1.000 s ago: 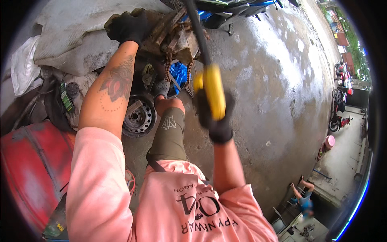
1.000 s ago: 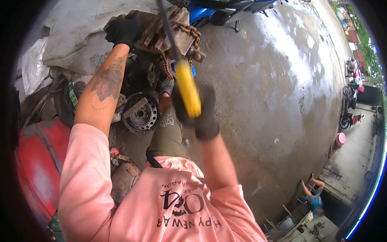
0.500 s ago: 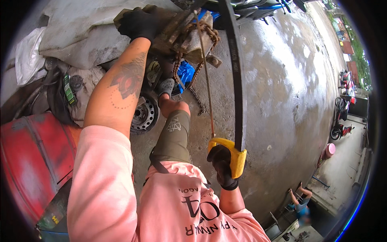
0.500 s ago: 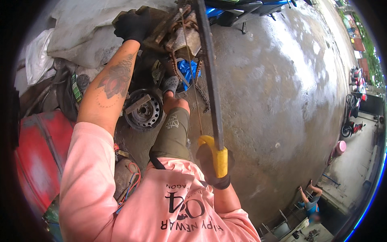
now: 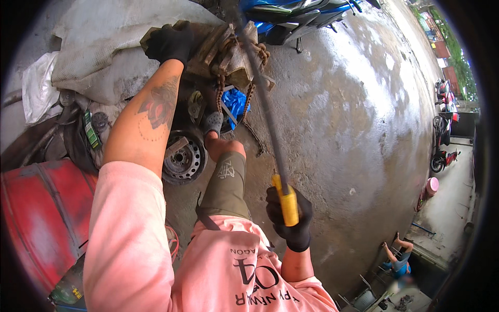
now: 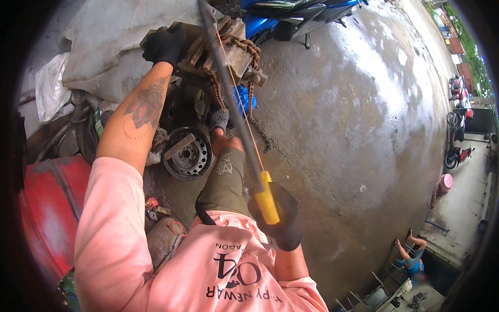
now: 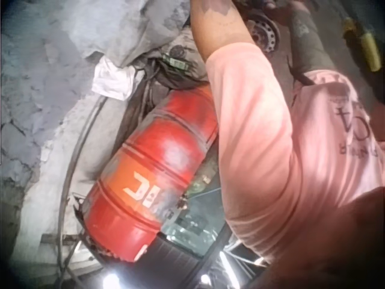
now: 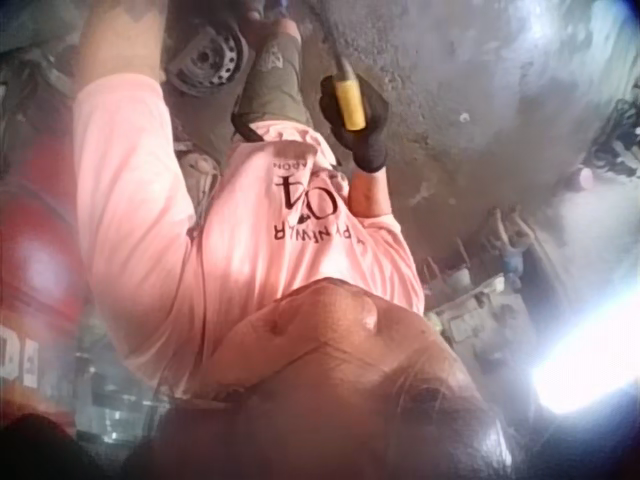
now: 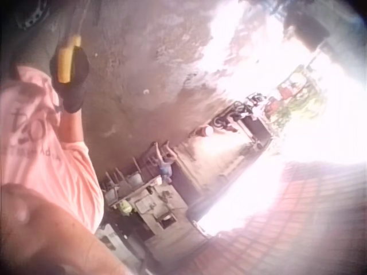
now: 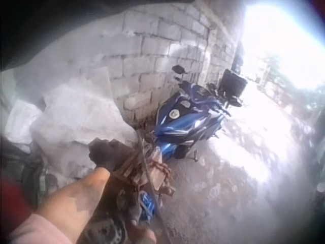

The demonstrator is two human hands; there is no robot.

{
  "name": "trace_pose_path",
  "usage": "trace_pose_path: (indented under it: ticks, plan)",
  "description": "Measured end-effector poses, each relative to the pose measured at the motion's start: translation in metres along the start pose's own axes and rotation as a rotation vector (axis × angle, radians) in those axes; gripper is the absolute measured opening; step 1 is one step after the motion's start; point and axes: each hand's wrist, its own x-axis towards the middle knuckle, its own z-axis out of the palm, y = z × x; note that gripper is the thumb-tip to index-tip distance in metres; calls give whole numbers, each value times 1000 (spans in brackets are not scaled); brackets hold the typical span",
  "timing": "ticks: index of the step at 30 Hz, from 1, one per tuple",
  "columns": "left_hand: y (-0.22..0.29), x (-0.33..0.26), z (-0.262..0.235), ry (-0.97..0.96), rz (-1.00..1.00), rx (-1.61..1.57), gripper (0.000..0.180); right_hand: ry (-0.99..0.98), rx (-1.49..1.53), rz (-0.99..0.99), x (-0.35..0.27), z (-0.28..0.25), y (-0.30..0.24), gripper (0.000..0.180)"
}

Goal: The person uses a yellow-handled hacksaw to cut a metal chain secured to a metal block. They repeatedly saw back and forth, pausing briefly to reposition the saw and the chain before continuing the cutting motion.

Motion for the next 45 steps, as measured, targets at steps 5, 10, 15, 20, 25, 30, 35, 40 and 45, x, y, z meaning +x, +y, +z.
trace_pose_path:
  ticks: [5, 10, 15, 20, 25, 30, 35, 40, 45]
  plan:
    - [3, -1, -2, -22, -5, 10, 67, 41, -291, -336, 2, 13, 46, 26]
    - [1, 3, 1, -61, -35, 57, 72, -20, 274, 69, -6, 16, 21, 30]
    - [1, 3, 1, -76, -41, 38, 71, 4, 296, 109, -10, 11, 26, 25]
    - [-2, 3, 3, -57, -37, 32, 70, -5, 528, 113, -5, 9, 34, 38]
    - [1, 1, 2, -22, -23, 15, 70, -26, 748, 130, -17, 10, 75, 42]
    - [-1, 0, 3, 5, -18, 20, 70, -28, 976, 113, 2, 18, 63, 27]
    - [1, 1, -3, -15, -36, 13, 69, -44, 1108, 150, -5, 17, 81, 25]
    - [-1, 3, 0, -51, -26, 14, 70, -70, 1198, 186, 6, 25, 110, 25]
    - [0, 2, 3, -25, -16, 25, 70, -84, 1210, 124, 10, 27, 117, 31]
